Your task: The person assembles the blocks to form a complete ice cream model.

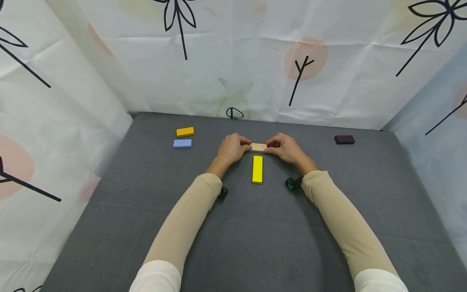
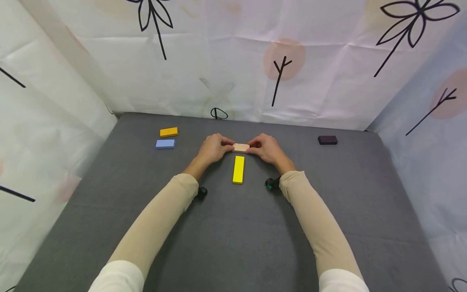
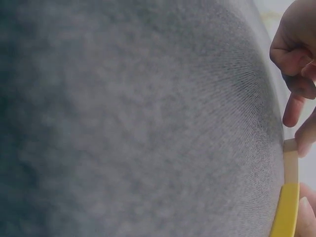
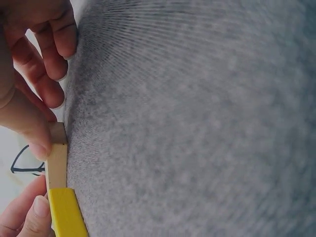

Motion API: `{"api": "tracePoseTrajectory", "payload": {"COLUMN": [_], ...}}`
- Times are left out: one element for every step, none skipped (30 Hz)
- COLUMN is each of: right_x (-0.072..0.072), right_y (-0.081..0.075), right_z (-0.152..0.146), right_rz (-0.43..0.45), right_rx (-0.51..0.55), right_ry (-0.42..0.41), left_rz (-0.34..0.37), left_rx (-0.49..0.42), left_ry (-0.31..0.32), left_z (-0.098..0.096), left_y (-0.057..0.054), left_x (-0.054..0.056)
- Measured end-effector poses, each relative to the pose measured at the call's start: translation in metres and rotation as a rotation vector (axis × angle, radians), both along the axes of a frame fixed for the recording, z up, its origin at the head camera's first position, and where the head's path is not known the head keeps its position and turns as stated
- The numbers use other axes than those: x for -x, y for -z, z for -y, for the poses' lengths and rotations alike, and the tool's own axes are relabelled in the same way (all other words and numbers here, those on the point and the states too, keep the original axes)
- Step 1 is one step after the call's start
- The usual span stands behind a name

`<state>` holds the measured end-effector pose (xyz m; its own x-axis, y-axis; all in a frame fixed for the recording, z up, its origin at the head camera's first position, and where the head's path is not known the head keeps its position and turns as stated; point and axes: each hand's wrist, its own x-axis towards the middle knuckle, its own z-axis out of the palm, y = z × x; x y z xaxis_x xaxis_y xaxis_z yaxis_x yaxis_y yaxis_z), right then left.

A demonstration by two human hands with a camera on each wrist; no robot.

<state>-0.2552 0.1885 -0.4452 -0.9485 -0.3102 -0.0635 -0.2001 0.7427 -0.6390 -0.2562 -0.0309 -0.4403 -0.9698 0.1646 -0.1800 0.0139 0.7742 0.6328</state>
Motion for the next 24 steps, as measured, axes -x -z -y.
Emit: {"api": "tracePoseTrajectory", "payload": {"right_x": [0.0, 0.0, 0.0, 0.0, -0.001, -0.001, -0.002, -0.003, -0.003, -0.004, -0.004, -0.005, -0.006, -0.006, -0.007, -0.007, -0.008, -0.008, -0.009, -0.009, -0.01, -0.01, -0.01, -0.011], "right_y": [0.0, 0.0, 0.0, 0.001, 0.001, 0.001, 0.001, 0.0, 0.0, 0.0, 0.0, 0.0, 0.0, 0.0, 0.0, 0.0, 0.0, 0.0, 0.0, -0.001, -0.001, -0.001, -0.002, -0.002], "right_z": [0.0, 0.0, 0.0, 0.0, 0.0, -0.001, -0.001, -0.001, -0.001, -0.001, -0.001, -0.001, -0.001, -0.001, -0.001, -0.001, -0.001, -0.001, -0.001, -0.001, 0.0, 0.0, 0.0, 0.0], "right_rz": [0.003, 0.007, 0.012, 0.016, 0.02, 0.024, 0.028, 0.029, 0.029, 0.029, 0.029, 0.028, 0.027, 0.025, 0.023, 0.022, 0.019, 0.017, 0.017, 0.015, 0.016, 0.017, 0.019, 0.02], "right_rx": [-0.004, -0.007, -0.012, -0.014, -0.017, -0.02, -0.022, -0.024, -0.025, -0.025, -0.025, -0.024, -0.023, -0.021, -0.019, -0.018, -0.018, -0.017, -0.016, -0.014, -0.013, -0.013, -0.013, -0.014], "right_ry": [-0.002, -0.003, -0.006, -0.007, -0.008, -0.009, -0.011, -0.013, -0.015, -0.017, -0.02, -0.023, -0.026, -0.029, -0.032, -0.034, -0.036, -0.038, -0.039, -0.041, -0.042, -0.042, -0.043, -0.043], "left_rz": [0.001, 0.0, 0.0, -0.002, -0.005, -0.007, -0.009, -0.008, -0.006, -0.005, -0.002, 0.002, 0.006, 0.008, 0.009, 0.008, 0.007, 0.007, 0.004, 0.0, -0.004, -0.008, -0.011, -0.014], "left_rx": [0.002, 0.004, 0.007, 0.008, 0.01, 0.012, 0.013, 0.013, 0.013, 0.012, 0.012, 0.01, 0.009, 0.01, 0.009, 0.007, 0.006, 0.007, 0.007, 0.008, 0.008, 0.008, 0.007, 0.006], "left_ry": [0.002, 0.005, 0.009, 0.012, 0.013, 0.015, 0.018, 0.02, 0.022, 0.024, 0.026, 0.028, 0.03, 0.032, 0.034, 0.035, 0.036, 0.036, 0.037, 0.038, 0.039, 0.04, 0.042, 0.043], "left_z": [0.0, 0.0, 0.001, 0.001, 0.001, 0.002, 0.002, 0.002, 0.003, 0.003, 0.004, 0.004, 0.004, 0.005, 0.005, 0.005, 0.005, 0.005, 0.006, 0.006, 0.006, 0.006, 0.006, 0.007], "left_y": [0.0, 0.0, 0.0, 0.0, 0.0, 0.0, 0.001, 0.001, 0.001, 0.001, 0.001, 0.001, 0.001, 0.002, 0.002, 0.002, 0.002, 0.002, 0.002, 0.002, 0.003, 0.003, 0.002, 0.002], "left_x": [-0.001, -0.002, -0.002, -0.003, -0.003, -0.004, -0.004, -0.005, -0.005, -0.006, -0.006, -0.006, -0.007, -0.007, -0.007, -0.008, -0.008, -0.008, -0.008, -0.009, -0.009, -0.009, -0.01, -0.01]}}
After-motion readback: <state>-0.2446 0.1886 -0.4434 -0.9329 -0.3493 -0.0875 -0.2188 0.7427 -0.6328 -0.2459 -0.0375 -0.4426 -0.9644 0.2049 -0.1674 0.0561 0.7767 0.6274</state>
